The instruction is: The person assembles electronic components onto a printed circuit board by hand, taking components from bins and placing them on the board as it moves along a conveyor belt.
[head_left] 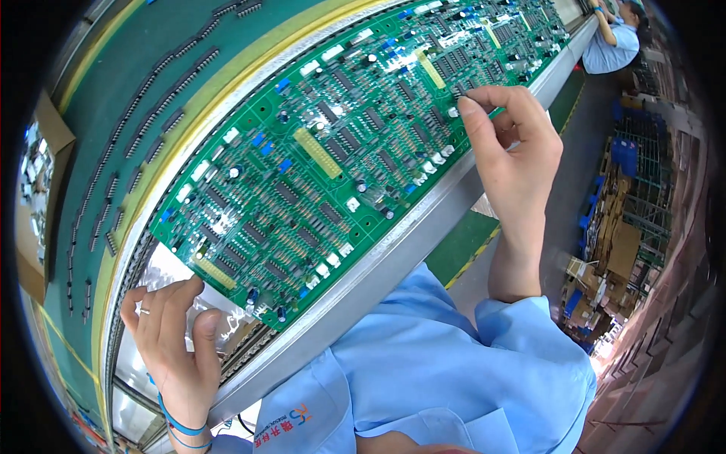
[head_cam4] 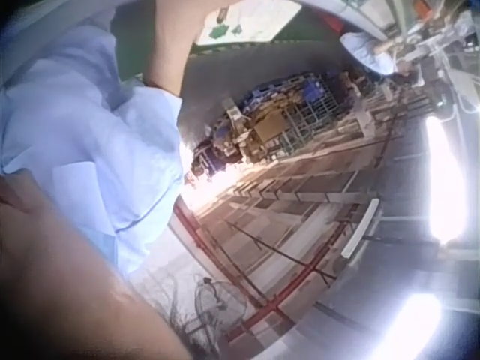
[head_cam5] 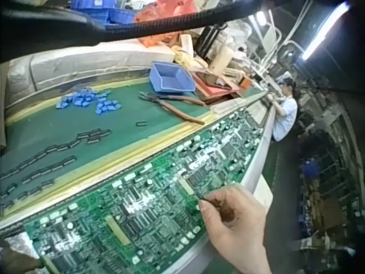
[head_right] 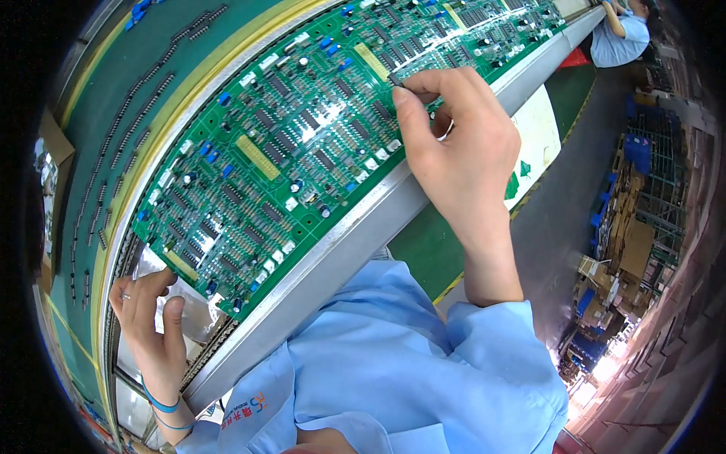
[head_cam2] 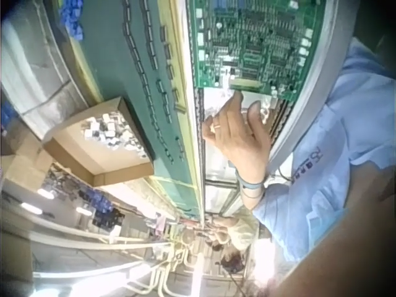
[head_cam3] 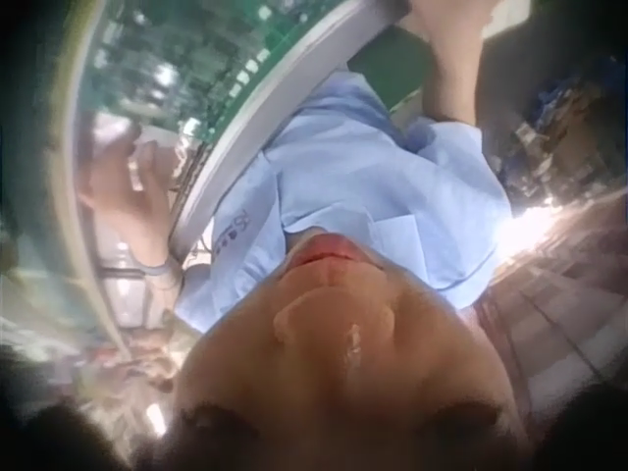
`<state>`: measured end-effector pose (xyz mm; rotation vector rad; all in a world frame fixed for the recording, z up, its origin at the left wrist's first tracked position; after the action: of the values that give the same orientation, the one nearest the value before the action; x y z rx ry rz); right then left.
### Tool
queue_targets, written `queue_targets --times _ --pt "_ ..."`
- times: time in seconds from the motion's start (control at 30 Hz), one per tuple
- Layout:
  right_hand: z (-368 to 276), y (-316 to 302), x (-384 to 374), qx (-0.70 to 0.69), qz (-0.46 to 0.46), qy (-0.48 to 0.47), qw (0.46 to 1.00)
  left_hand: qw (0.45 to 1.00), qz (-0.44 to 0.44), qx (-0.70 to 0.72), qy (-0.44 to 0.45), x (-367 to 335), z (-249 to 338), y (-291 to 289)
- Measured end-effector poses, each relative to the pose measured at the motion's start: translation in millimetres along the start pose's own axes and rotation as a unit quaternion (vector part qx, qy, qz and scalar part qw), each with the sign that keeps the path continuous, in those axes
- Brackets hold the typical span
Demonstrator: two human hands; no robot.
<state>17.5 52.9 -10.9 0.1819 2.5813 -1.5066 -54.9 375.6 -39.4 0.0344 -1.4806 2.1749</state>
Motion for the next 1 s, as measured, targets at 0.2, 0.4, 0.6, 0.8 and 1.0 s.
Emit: queue_targets --times 0.2,0.4,0.6,0.8,1.0 --pt "-13.0 20.5 5.9 0.005 -0.021 0.003 1.0 1.0 -0.002 0.008 -0.014 0.8 -7.0 3.1" --pt "-41.4 37.4 12.8 0.003 -0.029 -0.059 0.998 1.0 -0.006 0.014 -0.009 0.3 -7.3 1.6" --pt "-54.9 51.9 11.1 0.035 -0.079 -0.045 0.995 1.0 -0.014 0.023 0.008 -5.5 -6.2 0.5" --pt "-53.6 49.0 3.3 0.076 -0.11 -0.004 0.991 0.999 -0.021 0.033 0.024 -10.6 -1.3 -1.5" --pt "-54.0 46.0 0.3 0.101 -0.117 0.013 0.988 0.998 -0.027 0.044 0.042 -15.0 -0.6 -0.4"
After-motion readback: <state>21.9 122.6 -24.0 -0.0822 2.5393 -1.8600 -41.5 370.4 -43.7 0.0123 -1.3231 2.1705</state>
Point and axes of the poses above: each hand's wrist, its own x-axis away from the middle knuckle, its own y-axis out of the palm, z = x × y, the point moved 8 cm from there along -x, towards the middle knuckle, and after that the axes turned 11 degrees about -z, right-handed, at the moved point
